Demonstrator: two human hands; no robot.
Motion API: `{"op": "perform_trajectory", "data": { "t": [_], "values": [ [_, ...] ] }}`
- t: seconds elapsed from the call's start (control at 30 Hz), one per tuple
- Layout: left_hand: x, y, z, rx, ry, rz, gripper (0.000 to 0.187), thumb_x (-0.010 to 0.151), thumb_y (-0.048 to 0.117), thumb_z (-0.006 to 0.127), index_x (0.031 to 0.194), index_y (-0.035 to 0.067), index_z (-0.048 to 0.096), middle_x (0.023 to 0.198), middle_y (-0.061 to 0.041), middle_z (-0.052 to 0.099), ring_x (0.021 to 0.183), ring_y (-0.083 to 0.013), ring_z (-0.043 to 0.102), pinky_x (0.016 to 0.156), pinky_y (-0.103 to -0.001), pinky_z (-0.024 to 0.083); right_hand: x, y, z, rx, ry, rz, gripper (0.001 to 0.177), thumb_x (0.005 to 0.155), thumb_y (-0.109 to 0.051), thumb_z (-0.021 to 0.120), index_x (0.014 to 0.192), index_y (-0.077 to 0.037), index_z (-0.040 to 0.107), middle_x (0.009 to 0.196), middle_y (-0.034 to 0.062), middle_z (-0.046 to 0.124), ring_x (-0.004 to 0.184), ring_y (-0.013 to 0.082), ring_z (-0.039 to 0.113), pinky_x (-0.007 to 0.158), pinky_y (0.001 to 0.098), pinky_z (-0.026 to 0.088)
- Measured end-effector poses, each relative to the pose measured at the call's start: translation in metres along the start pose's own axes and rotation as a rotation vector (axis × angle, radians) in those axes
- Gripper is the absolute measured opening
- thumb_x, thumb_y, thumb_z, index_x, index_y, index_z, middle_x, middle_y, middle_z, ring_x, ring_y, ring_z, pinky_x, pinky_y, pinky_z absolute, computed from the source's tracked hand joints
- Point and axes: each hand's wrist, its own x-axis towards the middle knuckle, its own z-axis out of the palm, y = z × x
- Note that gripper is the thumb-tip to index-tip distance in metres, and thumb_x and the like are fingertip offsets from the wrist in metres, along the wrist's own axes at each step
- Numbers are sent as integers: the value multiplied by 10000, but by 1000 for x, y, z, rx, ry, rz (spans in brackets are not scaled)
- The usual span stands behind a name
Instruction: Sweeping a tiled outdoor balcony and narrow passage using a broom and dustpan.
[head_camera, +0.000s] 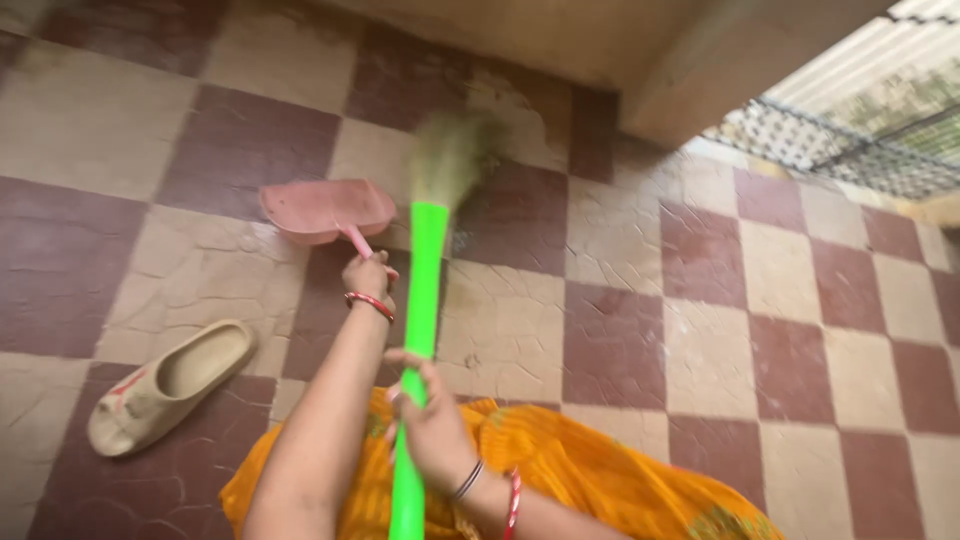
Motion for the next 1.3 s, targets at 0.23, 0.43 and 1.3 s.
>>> {"op": "perform_trajectory", "data": {
  "t": [0.23,0.43,1.3],
  "values": [
    [49,-67,31,116,-122,18,108,942,144,662,973,53,712,666,1,667,498,-75,593,445,-260,463,66,-32,-34,-231,-27,29,473,994,-110,564,1445,-254,545,773,53,608,508,95,576,420,274,521],
    [15,-75,32,76,-362,-69,145,913,28,692,1045,-26,669,665,-16,594,489,-75,480,414,-228,373,115,-43,-108,-224,42,40,431,987,-111,581,1395,-251,595,924,-10,630,564,100,579,447,301,536],
    [-345,74,26,523,-234,-382,72,901,82,619,841,49,641,680,-11,536,487,-65,413,441,-239,342,-182,-157,-266,-641,309,327,411,947,-150,603,1354,-199,603,882,126,725,729,222,733,669,358,585]
  ]
}}
